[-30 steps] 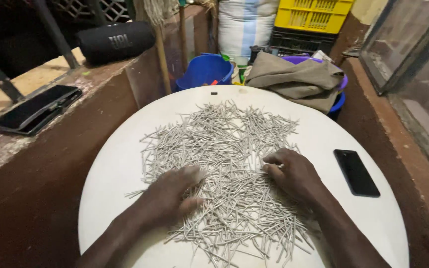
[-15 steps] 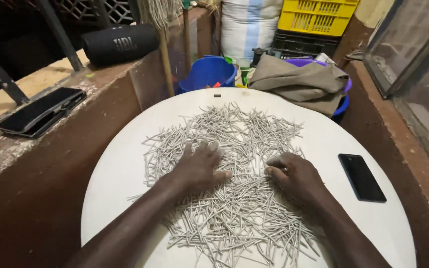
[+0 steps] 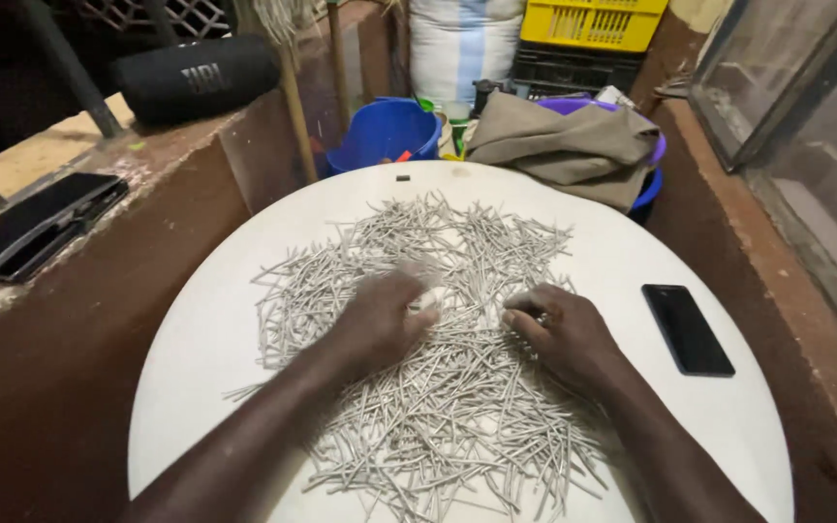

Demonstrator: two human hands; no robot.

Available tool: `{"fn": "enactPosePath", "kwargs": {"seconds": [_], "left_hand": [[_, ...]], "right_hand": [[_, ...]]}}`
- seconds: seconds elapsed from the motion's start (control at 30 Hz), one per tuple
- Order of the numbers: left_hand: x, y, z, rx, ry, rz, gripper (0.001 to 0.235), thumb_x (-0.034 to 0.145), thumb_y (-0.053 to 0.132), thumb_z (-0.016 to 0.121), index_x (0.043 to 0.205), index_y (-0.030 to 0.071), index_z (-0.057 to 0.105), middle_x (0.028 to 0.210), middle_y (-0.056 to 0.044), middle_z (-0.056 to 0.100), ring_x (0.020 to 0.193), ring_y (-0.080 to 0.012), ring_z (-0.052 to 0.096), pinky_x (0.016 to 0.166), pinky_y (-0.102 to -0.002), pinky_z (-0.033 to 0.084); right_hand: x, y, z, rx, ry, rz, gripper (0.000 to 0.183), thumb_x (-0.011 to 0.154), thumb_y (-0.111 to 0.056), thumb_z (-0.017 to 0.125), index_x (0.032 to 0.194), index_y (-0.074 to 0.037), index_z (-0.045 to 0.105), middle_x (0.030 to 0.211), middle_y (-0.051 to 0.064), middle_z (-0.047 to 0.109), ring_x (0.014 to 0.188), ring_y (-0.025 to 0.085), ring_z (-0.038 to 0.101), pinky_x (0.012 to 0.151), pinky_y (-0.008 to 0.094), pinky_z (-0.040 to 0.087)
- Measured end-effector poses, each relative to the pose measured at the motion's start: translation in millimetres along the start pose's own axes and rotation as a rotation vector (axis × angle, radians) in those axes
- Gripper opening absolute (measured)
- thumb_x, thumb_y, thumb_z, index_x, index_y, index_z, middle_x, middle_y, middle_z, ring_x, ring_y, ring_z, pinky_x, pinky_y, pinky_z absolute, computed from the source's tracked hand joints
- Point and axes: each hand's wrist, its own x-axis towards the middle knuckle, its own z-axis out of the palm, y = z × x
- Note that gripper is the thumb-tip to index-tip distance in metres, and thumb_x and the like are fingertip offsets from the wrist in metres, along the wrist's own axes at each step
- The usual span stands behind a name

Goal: The person sorts a pile of small, thin, silver-colored rods on a white circular table. They repeatedly pick up handfuls of the rods, separate them, and spread them out across the table surface using both hands.

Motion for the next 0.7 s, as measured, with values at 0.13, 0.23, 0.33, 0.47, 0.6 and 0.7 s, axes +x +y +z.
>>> {"fn": "enactPosePath", "kwargs": {"seconds": [0.13, 0.23, 0.33, 0.47, 0.6, 0.7], "left_hand": [[40.9, -65.4, 25.3, 0.319, -0.221, -0.138, 0.078, 0.104, 0.073, 0.039, 0.16, 0.019, 0.044, 0.174, -0.012, 0.03, 0.164, -0.0389, 0.019, 0.131, -0.067, 0.009], [49.5, -65.4, 20.6, 0.486, -0.355, -0.028, 0.059, 0.108, 0.063, 0.038, 0.153, 0.03, 0.056, 0.169, -0.011, 0.041, 0.162, -0.0412, 0.026, 0.127, -0.072, 0.02], [39.8, -42.4, 18.2, 0.248, -0.313, -0.148, 0.066, 0.102, 0.065, 0.051, 0.15, 0.021, 0.059, 0.16, -0.01, 0.055, 0.158, -0.0284, 0.039, 0.132, -0.057, 0.017], [39.8, -33.6, 11.5, 0.254, -0.211, -0.146, 0.056, 0.101, 0.059, 0.056, 0.135, 0.015, 0.066, 0.146, -0.015, 0.064, 0.147, -0.0336, 0.051, 0.127, -0.062, 0.028], [64.4, -26.8, 29.9, 0.259, -0.244, -0.146, 0.08, 0.104, 0.067, 0.049, 0.161, 0.011, 0.045, 0.171, -0.022, 0.037, 0.162, -0.0437, 0.025, 0.129, -0.071, 0.008], [112.9, -61.9, 63.8, 0.498, -0.486, 0.136, 0.058, 0.104, 0.049, 0.057, 0.159, 0.034, 0.048, 0.172, -0.014, 0.038, 0.162, -0.0469, 0.024, 0.125, -0.076, 0.022]], "right_hand": [[-3.7, -1.6, -3.1, -0.008, 0.013, 0.008, 0.025, 0.095, -0.032, 0.074, 0.114, -0.018, 0.084, 0.1, 0.012, 0.081, 0.105, 0.035, 0.078, 0.094, 0.048, 0.061], [4.9, 13.1, -1.7, 0.044, 0.032, 0.01, 0.025, 0.097, -0.032, 0.073, 0.114, -0.017, 0.083, 0.101, 0.012, 0.08, 0.105, 0.036, 0.077, 0.093, 0.049, 0.061], [4.0, 16.8, -4.3, 0.006, 0.049, -0.013, 0.024, 0.096, -0.034, 0.074, 0.111, -0.02, 0.084, 0.098, 0.009, 0.081, 0.103, 0.033, 0.078, 0.093, 0.047, 0.06], [2.2, 9.7, -2.5, 0.058, 0.037, -0.002, 0.024, 0.096, -0.03, 0.075, 0.114, -0.018, 0.084, 0.099, 0.013, 0.081, 0.103, 0.037, 0.078, 0.092, 0.05, 0.061], [4.1, 8.2, -7.2, 0.065, 0.023, 0.01, 0.024, 0.099, -0.031, 0.073, 0.114, -0.015, 0.083, 0.097, 0.015, 0.081, 0.102, 0.039, 0.078, 0.091, 0.051, 0.062], [0.7, 5.5, -11.9, 0.155, 0.015, 0.018, 0.024, 0.103, -0.028, 0.069, 0.117, -0.014, 0.084, 0.095, 0.015, 0.081, 0.102, 0.039, 0.079, 0.092, 0.053, 0.063]]}}
